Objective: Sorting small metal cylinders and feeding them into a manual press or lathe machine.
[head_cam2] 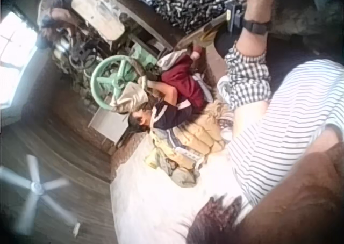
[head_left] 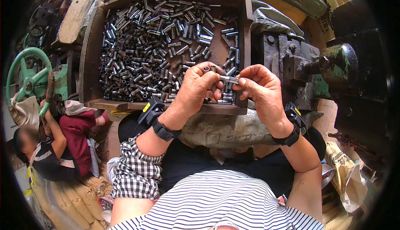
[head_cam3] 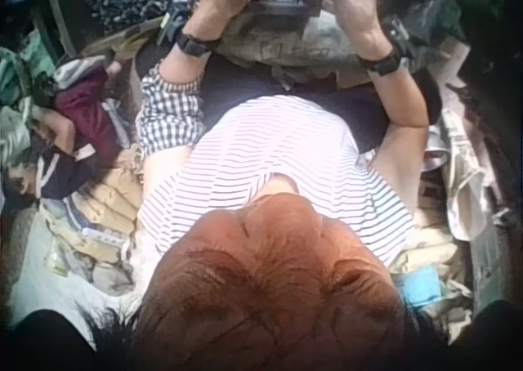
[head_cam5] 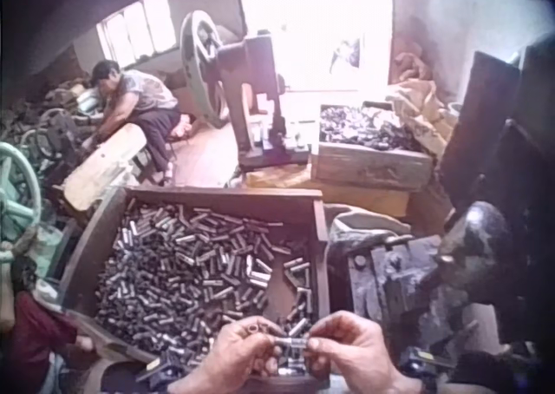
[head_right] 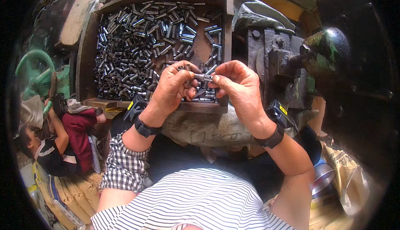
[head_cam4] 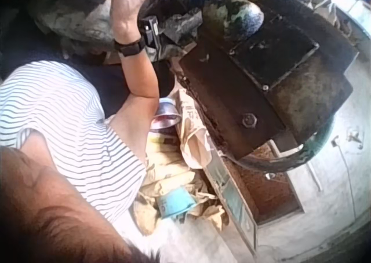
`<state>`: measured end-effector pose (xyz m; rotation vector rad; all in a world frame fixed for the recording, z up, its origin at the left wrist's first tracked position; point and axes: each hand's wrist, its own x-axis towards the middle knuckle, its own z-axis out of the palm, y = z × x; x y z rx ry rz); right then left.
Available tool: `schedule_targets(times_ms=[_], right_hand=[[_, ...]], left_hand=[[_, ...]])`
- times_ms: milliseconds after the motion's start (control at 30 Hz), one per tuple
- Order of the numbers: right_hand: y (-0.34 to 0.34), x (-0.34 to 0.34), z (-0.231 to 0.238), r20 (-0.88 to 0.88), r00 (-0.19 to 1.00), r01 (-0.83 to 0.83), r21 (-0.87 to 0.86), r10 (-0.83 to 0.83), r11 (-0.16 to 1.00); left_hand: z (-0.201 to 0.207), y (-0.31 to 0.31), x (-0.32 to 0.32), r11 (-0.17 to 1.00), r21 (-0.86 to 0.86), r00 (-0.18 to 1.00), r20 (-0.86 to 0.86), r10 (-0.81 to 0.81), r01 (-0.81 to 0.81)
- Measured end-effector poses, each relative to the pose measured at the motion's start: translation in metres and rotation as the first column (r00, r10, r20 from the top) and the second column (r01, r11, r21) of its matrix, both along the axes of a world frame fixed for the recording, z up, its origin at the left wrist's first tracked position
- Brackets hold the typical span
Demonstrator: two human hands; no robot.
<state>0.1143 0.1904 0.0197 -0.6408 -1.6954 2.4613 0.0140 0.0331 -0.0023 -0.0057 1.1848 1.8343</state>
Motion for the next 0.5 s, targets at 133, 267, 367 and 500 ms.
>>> schedule_targets(times_ms=[133,267,367,500], right_hand=[[0.0019,-0.0001,-0.0023,-0.010,1.000,0.018,0.003,-0.018,1.000],[0.0036,-0.0006,-0.0021,0.012,1.000,0.003,0.003,-0.003,1.000],[0.0026,-0.0028,-0.0063,-0.025,1.000,-0.002,0.044,0.004,0.999],[0.0010,-0.0023,-0.0048,-0.039,0.999,-0.006,0.051,0.008,0.999]], left_hand=[[-0.0049,-0.0002,0.0010,0.999,0.036,1.000,-0.011,0.006,-0.005],[-0.0067,0.0005,0.0023,0.999,0.053,1.000,-0.008,0.011,-0.011],[-0.0068,0.0028,-0.0002,0.999,0.042,1.000,0.018,0.024,-0.025],[-0.0067,0.0038,0.0009,0.998,0.064,1.000,0.003,0.025,-0.025]])
